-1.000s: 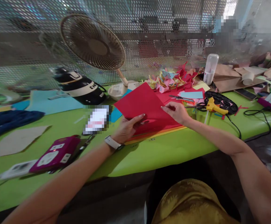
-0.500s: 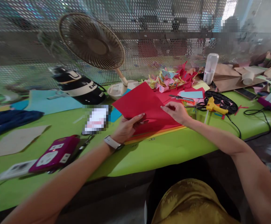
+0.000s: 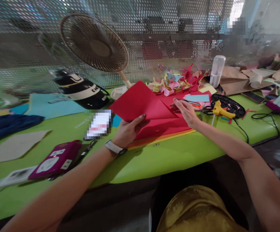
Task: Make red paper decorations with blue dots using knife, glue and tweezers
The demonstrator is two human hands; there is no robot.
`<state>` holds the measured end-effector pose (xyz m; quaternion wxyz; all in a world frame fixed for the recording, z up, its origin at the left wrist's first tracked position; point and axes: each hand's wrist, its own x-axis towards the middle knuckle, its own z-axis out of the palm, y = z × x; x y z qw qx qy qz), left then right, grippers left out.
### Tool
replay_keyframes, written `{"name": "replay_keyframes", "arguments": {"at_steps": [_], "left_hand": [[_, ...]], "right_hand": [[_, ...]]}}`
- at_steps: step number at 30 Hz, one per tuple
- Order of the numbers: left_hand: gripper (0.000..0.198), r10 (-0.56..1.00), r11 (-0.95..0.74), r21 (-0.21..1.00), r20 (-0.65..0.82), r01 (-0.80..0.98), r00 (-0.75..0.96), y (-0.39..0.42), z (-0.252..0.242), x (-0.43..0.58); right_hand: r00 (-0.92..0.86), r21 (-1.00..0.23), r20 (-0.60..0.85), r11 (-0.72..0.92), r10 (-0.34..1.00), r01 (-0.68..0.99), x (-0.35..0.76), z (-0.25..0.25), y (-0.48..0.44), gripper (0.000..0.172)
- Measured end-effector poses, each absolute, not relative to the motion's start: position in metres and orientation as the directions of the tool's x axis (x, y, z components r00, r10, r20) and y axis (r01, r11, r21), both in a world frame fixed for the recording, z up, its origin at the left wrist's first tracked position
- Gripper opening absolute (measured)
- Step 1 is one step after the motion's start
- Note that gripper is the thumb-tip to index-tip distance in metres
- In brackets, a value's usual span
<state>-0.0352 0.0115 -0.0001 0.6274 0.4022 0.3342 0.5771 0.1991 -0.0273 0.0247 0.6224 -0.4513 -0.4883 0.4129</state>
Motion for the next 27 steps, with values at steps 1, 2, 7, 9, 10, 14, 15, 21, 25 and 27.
{"name": "replay_keyframes", "arguments": {"at_steps": [1, 2, 7, 9, 10, 14, 15, 21, 25, 27], "left_hand": [[0.035, 0.994, -0.005, 0.884, 0.055, -0.467, 0.094, 0.013, 0.000, -0.035], [0.035, 0.995, -0.018, 0.879, 0.063, -0.476, 0.079, 0.014, 0.000, -0.035], [0.035, 0.996, -0.072, 0.856, 0.086, -0.512, 0.004, 0.016, 0.001, -0.034], [0.035, 0.996, -0.075, 0.849, 0.088, -0.523, 0.000, 0.015, 0.002, -0.034], [0.034, 0.996, -0.073, 0.846, 0.088, -0.528, 0.002, 0.015, 0.002, -0.034], [0.034, 0.998, -0.045, 0.849, 0.062, -0.526, 0.016, 0.012, 0.003, -0.032], [0.034, 0.998, -0.037, 0.853, 0.055, -0.521, 0.019, 0.011, 0.003, -0.031], [0.035, 0.997, -0.050, 0.854, 0.075, -0.518, 0.028, 0.008, 0.000, -0.033], [0.030, 0.993, -0.088, 0.848, 0.119, -0.522, 0.025, 0.008, 0.000, -0.035], [0.032, 0.991, -0.093, 0.848, 0.132, -0.521, 0.037, 0.007, -0.001, -0.034]], "right_hand": [[0.189, -0.968, 0.192, 0.218, 0.963, -0.125, 0.200, 0.026, -0.028, 0.052], [0.182, -0.968, 0.153, 0.185, 0.971, -0.171, 0.200, 0.027, -0.028, 0.052], [-0.062, -0.947, 0.048, 0.025, 0.997, -0.321, 0.189, 0.024, -0.036, 0.058], [-0.166, -0.956, 0.019, -0.031, 0.986, -0.290, 0.184, 0.023, -0.040, 0.056], [-0.188, -0.960, -0.001, -0.054, 0.982, -0.276, 0.182, 0.023, -0.042, 0.054], [-0.178, -0.934, -0.115, -0.168, 0.977, -0.317, 0.172, 0.022, -0.040, 0.050], [-0.171, -0.920, -0.139, -0.191, 0.975, -0.342, 0.166, 0.020, -0.038, 0.050], [-0.082, -0.799, -0.123, -0.148, 0.989, -0.583, 0.109, 0.004, -0.024, 0.040], [-0.063, -0.706, -0.141, -0.145, 0.988, -0.693, 0.086, 0.004, -0.020, 0.040], [-0.036, -0.695, -0.140, -0.124, 0.990, -0.708, 0.082, 0.005, -0.018, 0.041]]}}
